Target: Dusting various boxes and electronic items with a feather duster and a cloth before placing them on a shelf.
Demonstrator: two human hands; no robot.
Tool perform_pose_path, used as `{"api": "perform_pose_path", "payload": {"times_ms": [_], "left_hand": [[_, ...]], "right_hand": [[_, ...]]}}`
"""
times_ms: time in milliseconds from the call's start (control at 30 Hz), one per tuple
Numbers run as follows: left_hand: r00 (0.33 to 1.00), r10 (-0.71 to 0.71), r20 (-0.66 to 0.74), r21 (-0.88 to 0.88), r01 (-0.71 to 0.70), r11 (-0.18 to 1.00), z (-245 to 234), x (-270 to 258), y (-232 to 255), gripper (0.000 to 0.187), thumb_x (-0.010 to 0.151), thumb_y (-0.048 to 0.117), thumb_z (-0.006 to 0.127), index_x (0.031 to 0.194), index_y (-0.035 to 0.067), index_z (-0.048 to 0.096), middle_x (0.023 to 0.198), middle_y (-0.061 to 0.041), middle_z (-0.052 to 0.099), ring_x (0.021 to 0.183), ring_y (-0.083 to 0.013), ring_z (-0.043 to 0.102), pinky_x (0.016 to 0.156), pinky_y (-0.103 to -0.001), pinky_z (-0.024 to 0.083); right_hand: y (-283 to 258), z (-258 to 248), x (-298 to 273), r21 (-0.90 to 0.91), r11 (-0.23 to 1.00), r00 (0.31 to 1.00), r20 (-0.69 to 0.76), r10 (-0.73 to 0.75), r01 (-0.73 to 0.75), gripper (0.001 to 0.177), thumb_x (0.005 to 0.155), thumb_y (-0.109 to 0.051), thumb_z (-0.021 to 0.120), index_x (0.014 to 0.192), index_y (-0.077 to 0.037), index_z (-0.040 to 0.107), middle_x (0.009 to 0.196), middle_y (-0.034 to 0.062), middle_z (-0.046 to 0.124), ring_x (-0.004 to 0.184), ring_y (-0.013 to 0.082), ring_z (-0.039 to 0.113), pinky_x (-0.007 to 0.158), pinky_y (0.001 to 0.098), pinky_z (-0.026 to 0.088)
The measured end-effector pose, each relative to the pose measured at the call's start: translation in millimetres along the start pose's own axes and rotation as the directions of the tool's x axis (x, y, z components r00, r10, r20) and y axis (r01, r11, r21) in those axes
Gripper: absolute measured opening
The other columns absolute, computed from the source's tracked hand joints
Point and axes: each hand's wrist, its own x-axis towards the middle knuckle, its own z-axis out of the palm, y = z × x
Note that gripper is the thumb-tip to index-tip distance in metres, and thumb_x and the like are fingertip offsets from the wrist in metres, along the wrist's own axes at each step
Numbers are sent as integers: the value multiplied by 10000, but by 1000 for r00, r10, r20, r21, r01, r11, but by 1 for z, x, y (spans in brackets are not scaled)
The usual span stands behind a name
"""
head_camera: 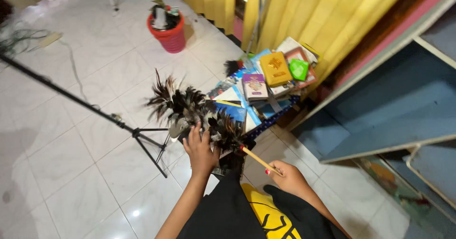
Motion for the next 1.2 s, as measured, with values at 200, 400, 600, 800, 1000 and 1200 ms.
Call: {"api": "perform_pose_path", "payload": {"times_ms": [200,400,600,800,1000,1200], "left_hand": [[968,227,106,-84,-218,972,35,19,29,391,779,208,765,1102,24,644,1442,-203,507,1402,-399,402,1153,-621,244],[915,90,393,-664,215,716,87,31,97,310,899,152,608,1178,19,632,1143,-146,717,1045,-265,691,936,-370,530],[646,494,582,-804,550,228,205,-18,172,398,970,116,662,1337,-3,567,1214,-112,657,1076,-182,619,953,-355,522],[401,835,376,-926,192,325,108,-47,350,817,926,124,745,1600,-22,308,1467,-181,570,1397,-255,542,1133,-351,447],[165,885,436,-897,5,442,177,-88,410,826,938,240,799,1583,-8,346,1612,-301,353,1515,-397,357,1164,-401,388],[93,703,705,-706,189,683,187,-95,395,748,825,363,708,1480,38,548,1412,-244,564,1271,-357,612,1019,-377,513]], "right_hand": [[8,0,-25,114,993,961,-274,45,-14,182,956,-220,664,1025,-53,682,665,-3,581,598,74,483,546,268,426],[66,10,-54,227,970,903,-429,17,90,158,991,-198,630,999,-40,621,687,-33,507,625,57,458,560,248,417],[116,-3,-107,358,928,713,-625,318,-101,185,1005,-231,588,1041,-55,629,641,16,485,582,89,417,531,275,378],[164,-18,-151,277,960,362,-900,243,43,251,1049,-267,525,1187,-65,581,763,-25,565,675,61,490,616,246,440],[219,-50,-181,413,910,310,-871,381,40,279,1033,-301,530,1152,-61,606,744,2,563,675,95,499,632,286,447],[207,-60,-194,473,832,398,-731,554,-289,328,1036,-365,522,1149,-78,634,718,29,608,663,111,541,643,286,479]]}}
